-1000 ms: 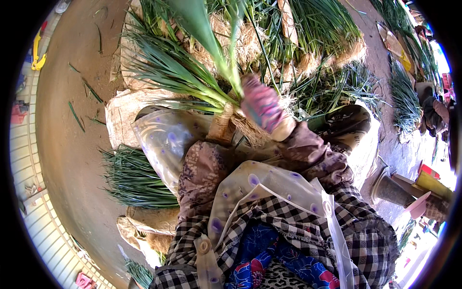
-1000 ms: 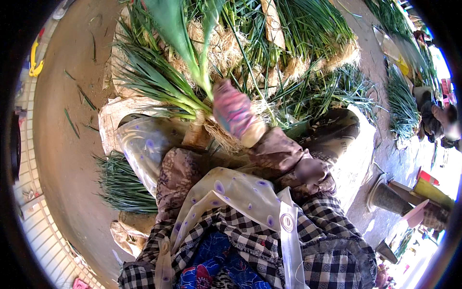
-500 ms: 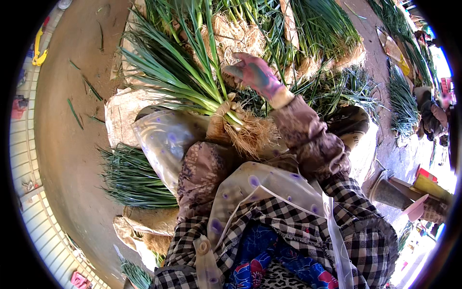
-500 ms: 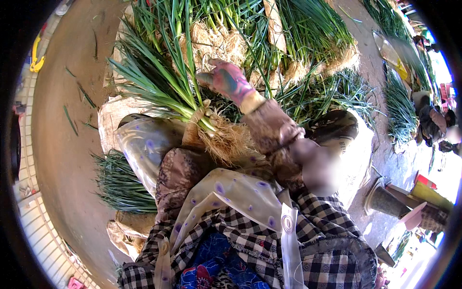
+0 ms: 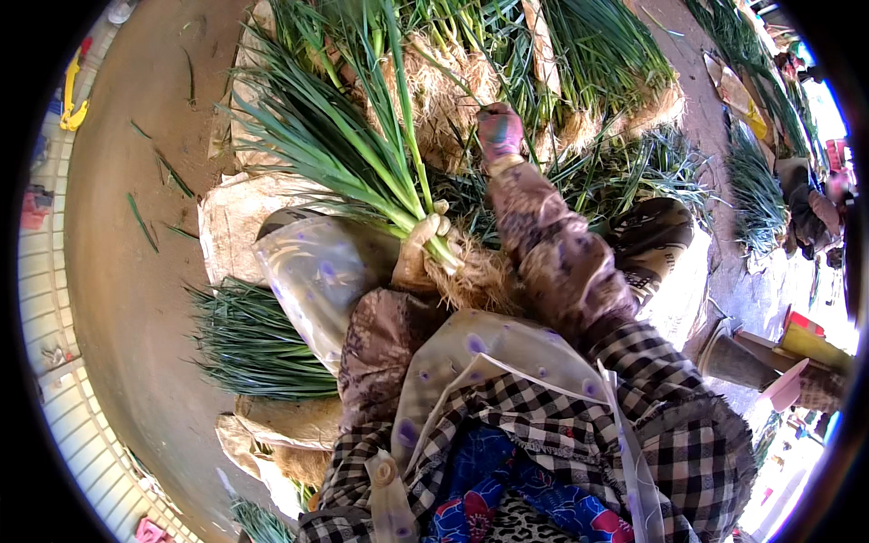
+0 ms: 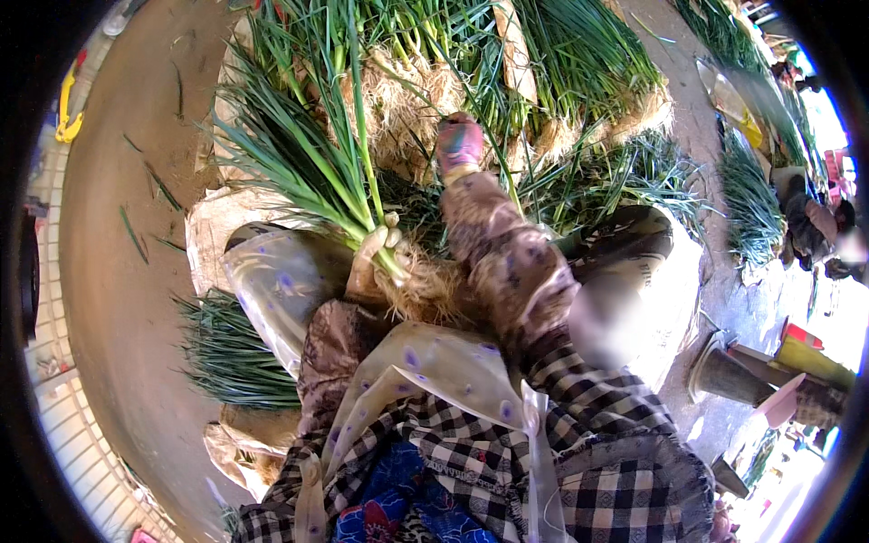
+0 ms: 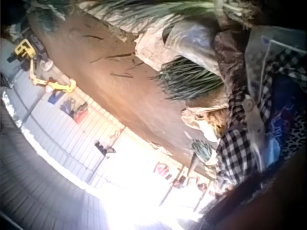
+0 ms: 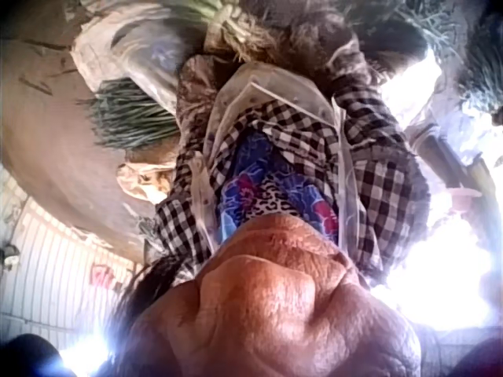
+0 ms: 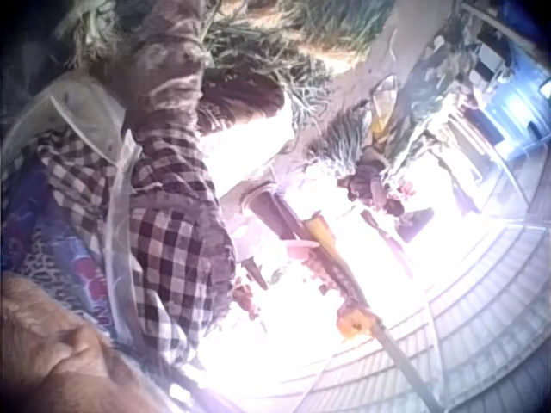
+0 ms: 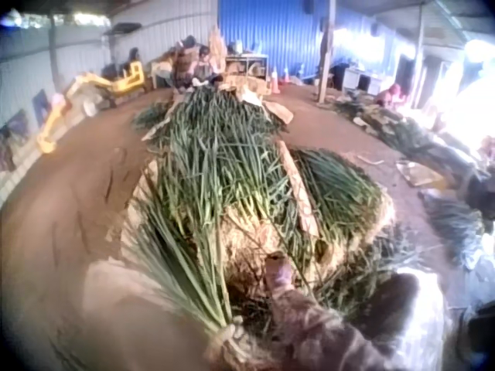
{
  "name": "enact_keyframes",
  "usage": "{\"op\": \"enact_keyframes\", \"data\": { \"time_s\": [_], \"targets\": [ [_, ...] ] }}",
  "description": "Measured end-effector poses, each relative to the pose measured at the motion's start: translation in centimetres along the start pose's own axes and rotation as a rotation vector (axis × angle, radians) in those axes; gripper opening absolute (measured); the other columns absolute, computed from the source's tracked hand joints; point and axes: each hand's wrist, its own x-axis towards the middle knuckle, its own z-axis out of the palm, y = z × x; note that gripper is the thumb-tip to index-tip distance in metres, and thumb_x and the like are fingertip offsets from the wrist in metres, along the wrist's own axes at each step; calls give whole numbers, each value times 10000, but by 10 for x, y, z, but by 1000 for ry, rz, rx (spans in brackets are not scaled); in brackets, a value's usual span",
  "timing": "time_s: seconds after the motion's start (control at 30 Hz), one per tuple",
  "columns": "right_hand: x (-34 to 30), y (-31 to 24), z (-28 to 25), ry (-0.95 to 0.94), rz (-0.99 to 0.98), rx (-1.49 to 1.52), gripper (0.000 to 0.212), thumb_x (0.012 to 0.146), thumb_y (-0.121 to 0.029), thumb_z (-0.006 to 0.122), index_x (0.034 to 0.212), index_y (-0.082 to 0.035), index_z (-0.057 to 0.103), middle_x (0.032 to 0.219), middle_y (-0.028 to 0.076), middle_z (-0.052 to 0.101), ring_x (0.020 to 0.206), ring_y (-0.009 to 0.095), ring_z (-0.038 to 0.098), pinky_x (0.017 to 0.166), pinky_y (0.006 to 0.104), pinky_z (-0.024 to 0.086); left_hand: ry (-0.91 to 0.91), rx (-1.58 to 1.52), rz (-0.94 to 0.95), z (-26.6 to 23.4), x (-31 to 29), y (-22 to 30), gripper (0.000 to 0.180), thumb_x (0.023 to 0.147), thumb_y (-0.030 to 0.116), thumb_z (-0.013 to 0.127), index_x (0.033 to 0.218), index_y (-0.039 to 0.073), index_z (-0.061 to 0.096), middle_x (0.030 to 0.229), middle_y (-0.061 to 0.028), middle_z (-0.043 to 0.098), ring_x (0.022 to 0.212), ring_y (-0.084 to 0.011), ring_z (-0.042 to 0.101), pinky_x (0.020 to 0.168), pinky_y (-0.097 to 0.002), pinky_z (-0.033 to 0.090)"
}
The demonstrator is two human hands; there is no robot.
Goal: The person cleans green onions by hand, peeling away outer layers and stripping debris from the stalks before placing them into a bundle.
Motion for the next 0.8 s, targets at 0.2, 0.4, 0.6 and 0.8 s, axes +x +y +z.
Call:
{"op": "enact_keyframes", "data": {
  "time_s": [0.2,0.4,0.6,0.8],
  "targets": [
    [-36,114,-118,-583,-358,-1732,210,815,-228,494,944,-119,620,806,123,626,721,238,610,633,353,510,168,278,206,82,4,52,398,839,302,513,1181,128,407,924,-71,502,837,-247,556,692,-455,520],
    [-119,75,-107,-1350,-281,-1743,215,796,-241,504,899,-119,648,843,127,631,740,247,620,622,354,501,226,582,590,123,-43,140,471,818,400,495,1182,108,429,1017,-103,484,919,-254,525,768,-461,484],
    [-35,-28,-52,-407,-205,-784,132,849,-122,528,892,-82,645,746,62,640,556,131,565,486,251,466,246,771,613,120,-23,196,564,797,498,476,1183,88,451,1109,-135,466,1000,-262,494,844,-467,449],
    [47,-60,14,46,-541,-981,256,712,-225,661,894,-46,643,757,121,613,696,246,582,635,317,475,-904,175,-310,3,69,172,552,791,461,536,1184,80,465,1017,-112,517,921,-247,547,729,-413,528]
  ]
}}
